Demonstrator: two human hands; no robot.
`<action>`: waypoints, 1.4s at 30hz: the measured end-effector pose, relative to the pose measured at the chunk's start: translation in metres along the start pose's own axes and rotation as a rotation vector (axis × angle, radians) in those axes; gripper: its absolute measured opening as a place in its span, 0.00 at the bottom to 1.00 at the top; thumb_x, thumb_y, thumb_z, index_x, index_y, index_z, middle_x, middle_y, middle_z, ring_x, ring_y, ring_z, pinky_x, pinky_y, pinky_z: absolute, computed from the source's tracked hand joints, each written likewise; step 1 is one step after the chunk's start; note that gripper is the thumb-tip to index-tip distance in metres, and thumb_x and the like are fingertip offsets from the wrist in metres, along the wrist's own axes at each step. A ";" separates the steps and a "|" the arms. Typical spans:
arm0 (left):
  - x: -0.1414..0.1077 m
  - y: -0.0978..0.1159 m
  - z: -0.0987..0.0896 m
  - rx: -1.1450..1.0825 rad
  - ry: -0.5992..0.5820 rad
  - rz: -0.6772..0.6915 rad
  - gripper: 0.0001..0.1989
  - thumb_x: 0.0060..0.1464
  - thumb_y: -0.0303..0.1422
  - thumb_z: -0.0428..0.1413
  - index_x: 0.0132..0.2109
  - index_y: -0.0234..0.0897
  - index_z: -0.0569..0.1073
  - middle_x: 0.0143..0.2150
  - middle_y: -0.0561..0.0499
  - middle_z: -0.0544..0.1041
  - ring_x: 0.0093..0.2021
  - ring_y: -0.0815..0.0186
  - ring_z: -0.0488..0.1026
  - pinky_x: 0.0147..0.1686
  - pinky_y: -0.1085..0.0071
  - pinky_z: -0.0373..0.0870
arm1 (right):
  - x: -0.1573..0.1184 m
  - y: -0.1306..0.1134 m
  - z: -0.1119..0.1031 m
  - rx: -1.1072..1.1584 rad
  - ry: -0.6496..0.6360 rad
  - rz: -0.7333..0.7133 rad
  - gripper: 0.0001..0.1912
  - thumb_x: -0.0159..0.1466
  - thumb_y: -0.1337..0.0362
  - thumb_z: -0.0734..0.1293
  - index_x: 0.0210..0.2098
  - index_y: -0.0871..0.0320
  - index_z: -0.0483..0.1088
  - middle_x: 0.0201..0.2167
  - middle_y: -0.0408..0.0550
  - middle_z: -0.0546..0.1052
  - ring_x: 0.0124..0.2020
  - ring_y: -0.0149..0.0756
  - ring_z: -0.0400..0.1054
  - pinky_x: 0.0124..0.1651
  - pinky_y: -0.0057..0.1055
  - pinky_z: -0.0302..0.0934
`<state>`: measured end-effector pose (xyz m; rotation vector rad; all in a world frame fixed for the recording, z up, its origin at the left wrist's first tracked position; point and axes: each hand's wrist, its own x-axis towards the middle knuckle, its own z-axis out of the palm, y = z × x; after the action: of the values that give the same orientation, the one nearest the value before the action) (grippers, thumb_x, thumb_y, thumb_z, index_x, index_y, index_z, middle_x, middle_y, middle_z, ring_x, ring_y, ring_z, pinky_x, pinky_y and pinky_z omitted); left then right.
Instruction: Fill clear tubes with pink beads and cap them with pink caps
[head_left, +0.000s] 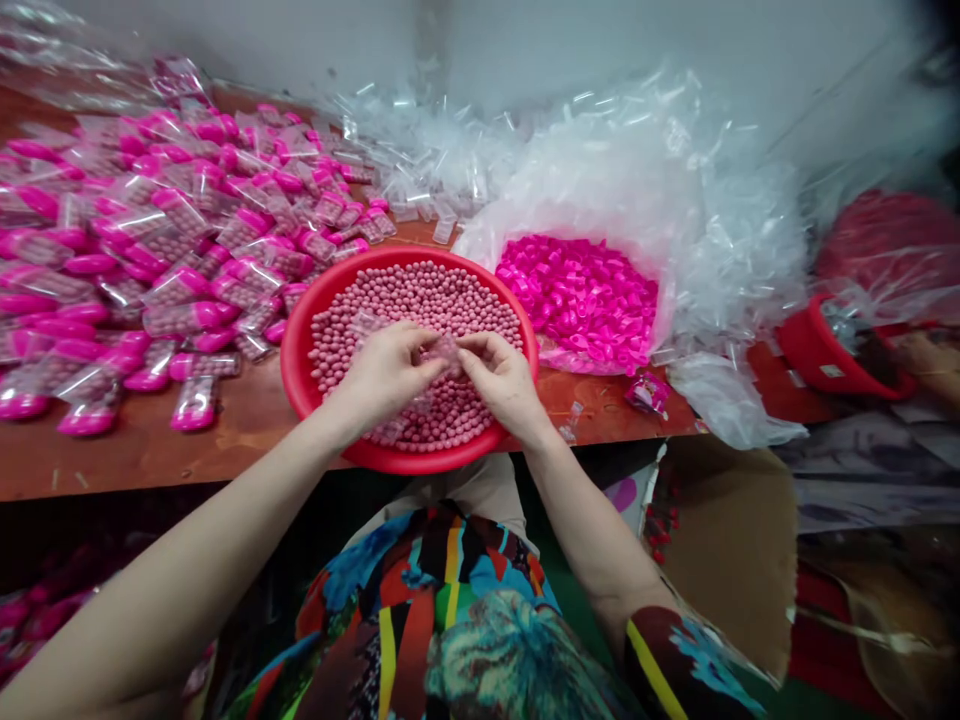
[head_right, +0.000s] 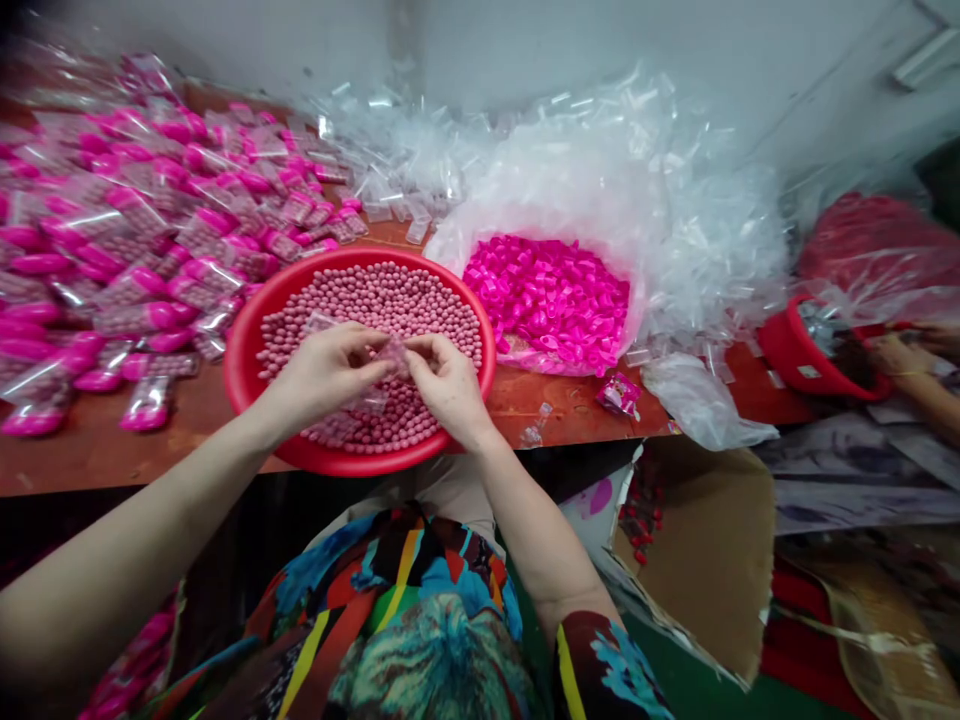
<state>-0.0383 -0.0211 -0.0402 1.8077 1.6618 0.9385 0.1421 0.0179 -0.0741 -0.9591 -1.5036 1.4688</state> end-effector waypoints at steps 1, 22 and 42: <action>0.001 0.001 0.001 0.071 -0.019 0.017 0.10 0.58 0.36 0.59 0.39 0.33 0.81 0.37 0.45 0.80 0.39 0.59 0.76 0.40 0.67 0.70 | 0.001 0.003 0.001 -0.041 0.011 -0.005 0.13 0.66 0.54 0.71 0.45 0.54 0.72 0.41 0.45 0.79 0.39 0.35 0.77 0.48 0.35 0.74; 0.047 0.002 0.059 0.418 -0.291 -0.037 0.04 0.44 0.27 0.58 0.30 0.34 0.77 0.35 0.36 0.77 0.38 0.47 0.77 0.40 0.60 0.71 | 0.055 0.049 -0.142 -1.198 0.186 0.201 0.17 0.70 0.66 0.63 0.53 0.63 0.78 0.54 0.61 0.80 0.54 0.46 0.74 0.60 0.40 0.66; -0.019 0.024 0.012 -1.321 -0.184 -0.540 0.14 0.57 0.31 0.59 0.50 0.33 0.78 0.39 0.41 0.82 0.39 0.58 0.81 0.41 0.63 0.79 | 0.017 -0.011 -0.080 -0.703 0.254 -0.389 0.10 0.71 0.60 0.65 0.49 0.56 0.72 0.43 0.50 0.74 0.39 0.38 0.70 0.45 0.35 0.69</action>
<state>-0.0136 -0.0421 -0.0326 0.4945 0.8679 1.1247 0.2098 0.0639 -0.0627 -1.1109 -1.9129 0.5124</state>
